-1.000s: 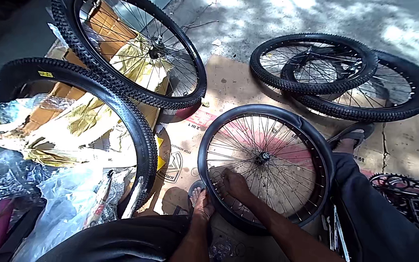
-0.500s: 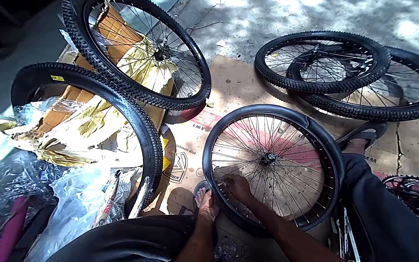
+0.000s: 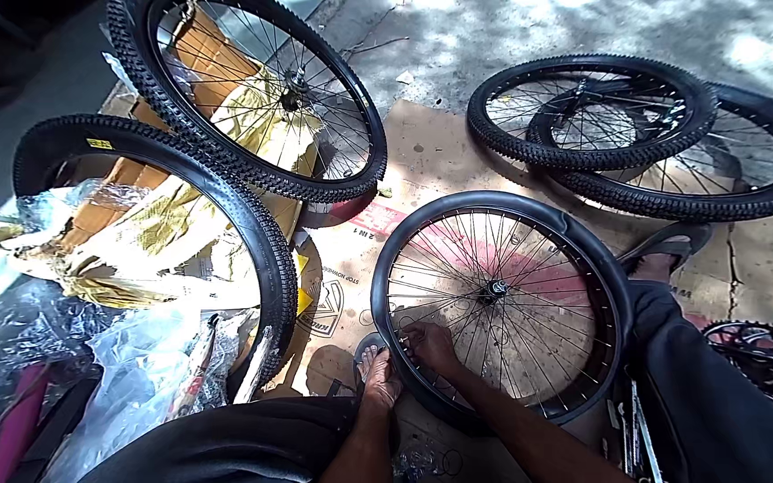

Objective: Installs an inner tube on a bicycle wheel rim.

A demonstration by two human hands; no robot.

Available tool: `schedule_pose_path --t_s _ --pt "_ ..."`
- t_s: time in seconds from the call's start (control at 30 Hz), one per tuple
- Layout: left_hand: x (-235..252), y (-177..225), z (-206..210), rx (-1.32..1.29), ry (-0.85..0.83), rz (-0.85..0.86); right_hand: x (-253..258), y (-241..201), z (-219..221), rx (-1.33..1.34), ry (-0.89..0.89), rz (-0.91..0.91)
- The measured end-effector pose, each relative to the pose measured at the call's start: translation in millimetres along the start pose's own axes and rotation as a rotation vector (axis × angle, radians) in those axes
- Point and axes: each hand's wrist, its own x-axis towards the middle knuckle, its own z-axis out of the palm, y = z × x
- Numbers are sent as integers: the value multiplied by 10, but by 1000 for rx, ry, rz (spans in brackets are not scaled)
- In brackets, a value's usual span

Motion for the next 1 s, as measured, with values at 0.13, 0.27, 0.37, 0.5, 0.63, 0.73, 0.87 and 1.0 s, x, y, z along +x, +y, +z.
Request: schedule_pose_path --t_s 0.13,0.27,0.37,0.5,0.63,0.73,0.87,1.0 --pt "-194 53 139 8 20 15 26 14 -14 45 -30 37" --pt "-272 99 241 44 66 13 95 -65 -9 -62 -115 107" --pt "-206 72 159 80 22 24 146 -121 7 -210 -208 146" --pt "-207 66 158 70 48 46 148 -155 57 -218 -200 203" --pt "-251 73 199 -35 48 -43 117 -13 30 -106 -239 68" --pt "-268 63 167 -51 16 -60 63 -12 60 -134 -162 55" --pt "-339 96 266 23 99 17 105 -163 57 -201 -150 174" --pt "-261 73 179 -32 54 -26 43 48 60 -93 -128 -50"
